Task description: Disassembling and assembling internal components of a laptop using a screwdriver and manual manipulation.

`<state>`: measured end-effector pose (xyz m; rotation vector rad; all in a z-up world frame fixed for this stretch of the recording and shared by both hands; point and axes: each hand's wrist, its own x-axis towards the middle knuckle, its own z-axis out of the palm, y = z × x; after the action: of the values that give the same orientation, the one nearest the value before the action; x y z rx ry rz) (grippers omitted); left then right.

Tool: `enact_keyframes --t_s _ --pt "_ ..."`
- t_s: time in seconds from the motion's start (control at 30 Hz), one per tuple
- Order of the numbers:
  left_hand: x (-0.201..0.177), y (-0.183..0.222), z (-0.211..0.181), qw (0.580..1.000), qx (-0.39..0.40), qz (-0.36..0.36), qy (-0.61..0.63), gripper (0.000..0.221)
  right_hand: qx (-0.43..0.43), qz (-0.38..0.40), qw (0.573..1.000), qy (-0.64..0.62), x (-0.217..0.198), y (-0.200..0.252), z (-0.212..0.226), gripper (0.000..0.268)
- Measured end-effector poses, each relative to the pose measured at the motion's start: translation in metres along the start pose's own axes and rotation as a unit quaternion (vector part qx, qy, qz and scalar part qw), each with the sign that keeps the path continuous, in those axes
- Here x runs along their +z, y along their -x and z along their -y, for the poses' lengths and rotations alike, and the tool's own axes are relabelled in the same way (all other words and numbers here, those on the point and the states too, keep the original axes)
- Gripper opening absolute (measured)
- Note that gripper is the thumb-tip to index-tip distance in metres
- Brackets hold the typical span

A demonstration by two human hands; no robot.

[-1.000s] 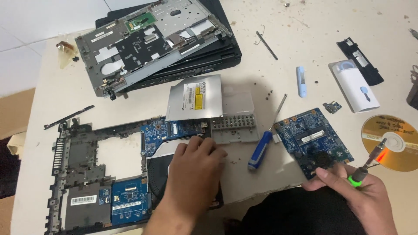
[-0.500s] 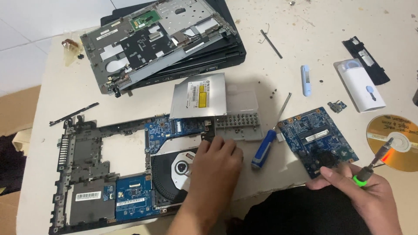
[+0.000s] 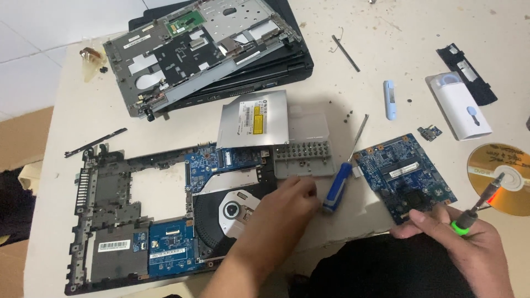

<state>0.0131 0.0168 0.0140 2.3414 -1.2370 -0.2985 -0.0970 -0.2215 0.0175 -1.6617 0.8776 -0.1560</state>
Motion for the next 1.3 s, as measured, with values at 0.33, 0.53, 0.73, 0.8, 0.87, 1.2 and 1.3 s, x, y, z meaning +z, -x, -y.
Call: enact_keyframes --t_s 0.33,0.53,0.73,0.8,0.87,1.2,1.3 --pt "0.009 -0.002 0.016 0.993 -0.057 -0.073 0.069 0.009 0.002 0.001 1.000 0.023 0.006 0.009 0.015 0.039" --pt "0.009 -0.002 0.021 0.994 -0.055 -0.061 0.069 0.013 0.021 -0.010 0.999 -0.034 0.009 0.010 0.012 0.026" --pt "0.023 0.005 0.023 0.990 0.012 -0.143 -0.002 0.032 0.041 -0.005 0.998 -0.053 0.015 0.010 0.020 0.041" --pt "0.030 0.011 0.023 0.989 0.045 -0.100 -0.099 0.056 0.060 0.002 0.997 -0.044 0.016 0.008 0.022 0.042" --pt "0.035 0.014 0.025 0.991 0.061 -0.071 -0.095 0.055 0.094 -0.002 0.994 -0.051 0.020 0.012 0.033 0.044" --pt "0.028 0.019 0.016 0.988 -0.054 -0.122 0.073 0.063 0.111 0.002 0.991 -0.078 0.026 0.016 0.042 0.045" --pt "0.048 0.017 0.027 0.977 -0.023 -0.208 0.034 0.067 0.114 -0.010 0.992 -0.049 0.027 0.020 0.048 0.041"
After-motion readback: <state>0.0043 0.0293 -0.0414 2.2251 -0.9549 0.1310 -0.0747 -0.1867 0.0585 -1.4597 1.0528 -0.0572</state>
